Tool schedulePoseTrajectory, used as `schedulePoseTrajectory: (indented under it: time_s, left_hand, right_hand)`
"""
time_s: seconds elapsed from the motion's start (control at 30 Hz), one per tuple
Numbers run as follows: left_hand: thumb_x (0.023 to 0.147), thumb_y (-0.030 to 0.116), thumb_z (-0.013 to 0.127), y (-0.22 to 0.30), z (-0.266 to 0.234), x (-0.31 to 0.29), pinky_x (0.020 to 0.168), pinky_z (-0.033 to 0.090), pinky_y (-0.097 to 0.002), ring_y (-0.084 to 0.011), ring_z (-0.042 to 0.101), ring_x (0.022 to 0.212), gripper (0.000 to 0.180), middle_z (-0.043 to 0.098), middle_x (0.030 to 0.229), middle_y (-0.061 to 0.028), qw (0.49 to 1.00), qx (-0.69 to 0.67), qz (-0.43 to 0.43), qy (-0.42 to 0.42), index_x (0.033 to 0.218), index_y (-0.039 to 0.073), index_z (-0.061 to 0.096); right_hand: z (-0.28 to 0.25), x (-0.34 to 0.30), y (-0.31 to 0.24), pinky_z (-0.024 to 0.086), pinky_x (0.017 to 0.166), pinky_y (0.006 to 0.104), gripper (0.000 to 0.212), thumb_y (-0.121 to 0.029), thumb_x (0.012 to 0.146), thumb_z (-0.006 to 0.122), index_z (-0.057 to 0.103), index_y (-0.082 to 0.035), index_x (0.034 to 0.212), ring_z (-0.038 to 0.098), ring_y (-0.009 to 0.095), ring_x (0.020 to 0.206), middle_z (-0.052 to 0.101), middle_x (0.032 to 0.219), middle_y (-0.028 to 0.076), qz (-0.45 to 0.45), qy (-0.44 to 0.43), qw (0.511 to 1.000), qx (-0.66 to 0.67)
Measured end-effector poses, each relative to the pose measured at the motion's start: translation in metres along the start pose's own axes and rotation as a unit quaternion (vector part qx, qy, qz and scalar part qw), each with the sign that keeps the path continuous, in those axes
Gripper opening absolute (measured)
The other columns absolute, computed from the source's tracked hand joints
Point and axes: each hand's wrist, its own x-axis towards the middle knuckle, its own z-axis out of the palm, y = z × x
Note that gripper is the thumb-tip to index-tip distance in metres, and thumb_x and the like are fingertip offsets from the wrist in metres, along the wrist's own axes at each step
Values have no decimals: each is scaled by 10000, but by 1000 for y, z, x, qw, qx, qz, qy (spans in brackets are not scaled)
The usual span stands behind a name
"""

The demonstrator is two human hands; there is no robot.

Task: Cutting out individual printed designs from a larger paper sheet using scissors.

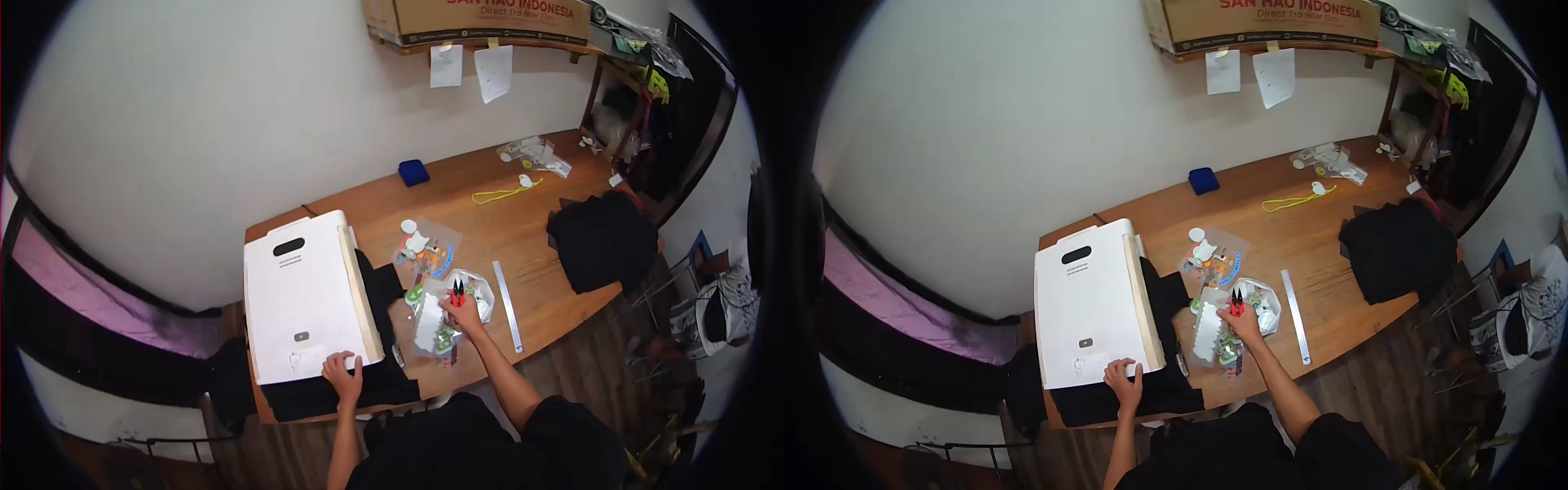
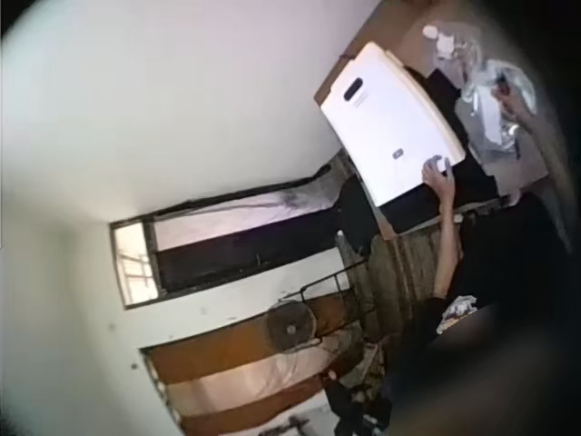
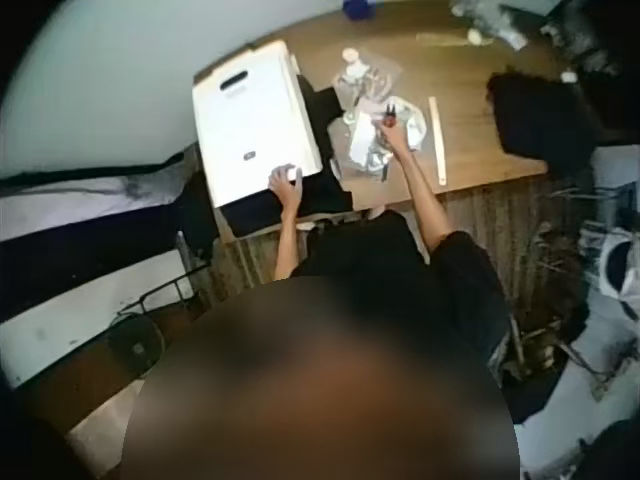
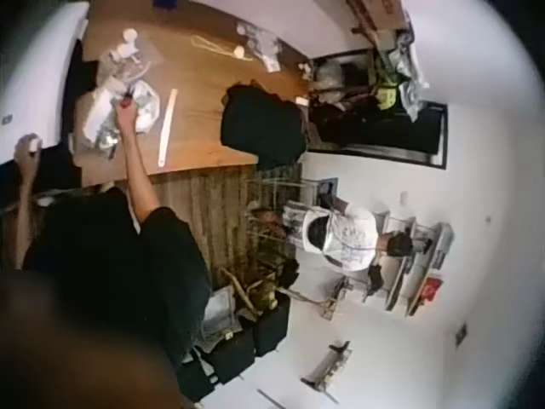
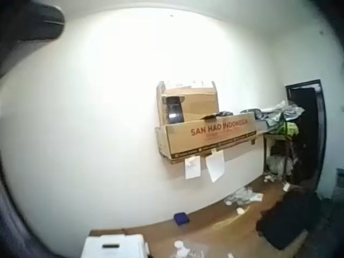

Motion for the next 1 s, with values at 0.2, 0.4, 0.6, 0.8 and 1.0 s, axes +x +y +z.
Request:
schedulePoseTrajectory:
  time_s: [0.2, 0.4, 0.6, 0.8, 1.0]
  left_hand:
    - [768, 210, 646, 4, -6, 0, 861, 286, -393, -251, 446, 971, 214, 492, 953, -70, 1000, -2, -19, 2, 940, 107, 572]
    - [933, 445, 320, 115, -6, -27, 843, 429, -292, -197, 574, 913, 567, 600, 1067, -132, 755, -537, -228, -300, 1118, -42, 546]
    - [944, 283, 448, 178, -51, 58, 862, 425, -262, -148, 565, 964, 418, 578, 1100, -100, 619, -692, -261, -264, 1166, -68, 502]
    - [860, 61, 581, 193, -69, 72, 719, 479, -236, -112, 595, 808, 202, 630, 929, -90, 744, -633, -208, -57, 1001, -83, 601]
    - [839, -1, 577, 197, -79, 68, 755, 462, -241, -107, 586, 825, 143, 620, 929, -81, 757, -633, -162, -17, 962, -69, 601]
  right_hand:
    - [-15, -16, -31, 402, 508, 226, 233, -169, 738, 728, 586, -8, 829, 489, 80, 548, 519, 658, -1, -144, 67, 977, -139]
    - [-5, -81, -64, 419, 725, 244, 104, 2, 705, 667, 632, -2, 803, 514, 132, 844, 488, 925, 53, -204, -78, 961, -169]
    - [29, -108, -137, 424, 738, 236, 305, 71, 686, 624, 691, -82, 941, 498, 131, 892, 455, 1000, 57, -243, -213, 937, -131]
    - [36, -135, -137, 339, 445, 161, 247, -81, 872, 537, 559, -6, 1106, 415, 16, 496, 541, 893, 21, -42, -74, 986, 142]
    - [69, -149, -150, 436, 671, 182, 192, -88, 822, 638, 582, 17, 973, 533, 51, 704, 589, 807, 4, -89, -56, 994, 2]
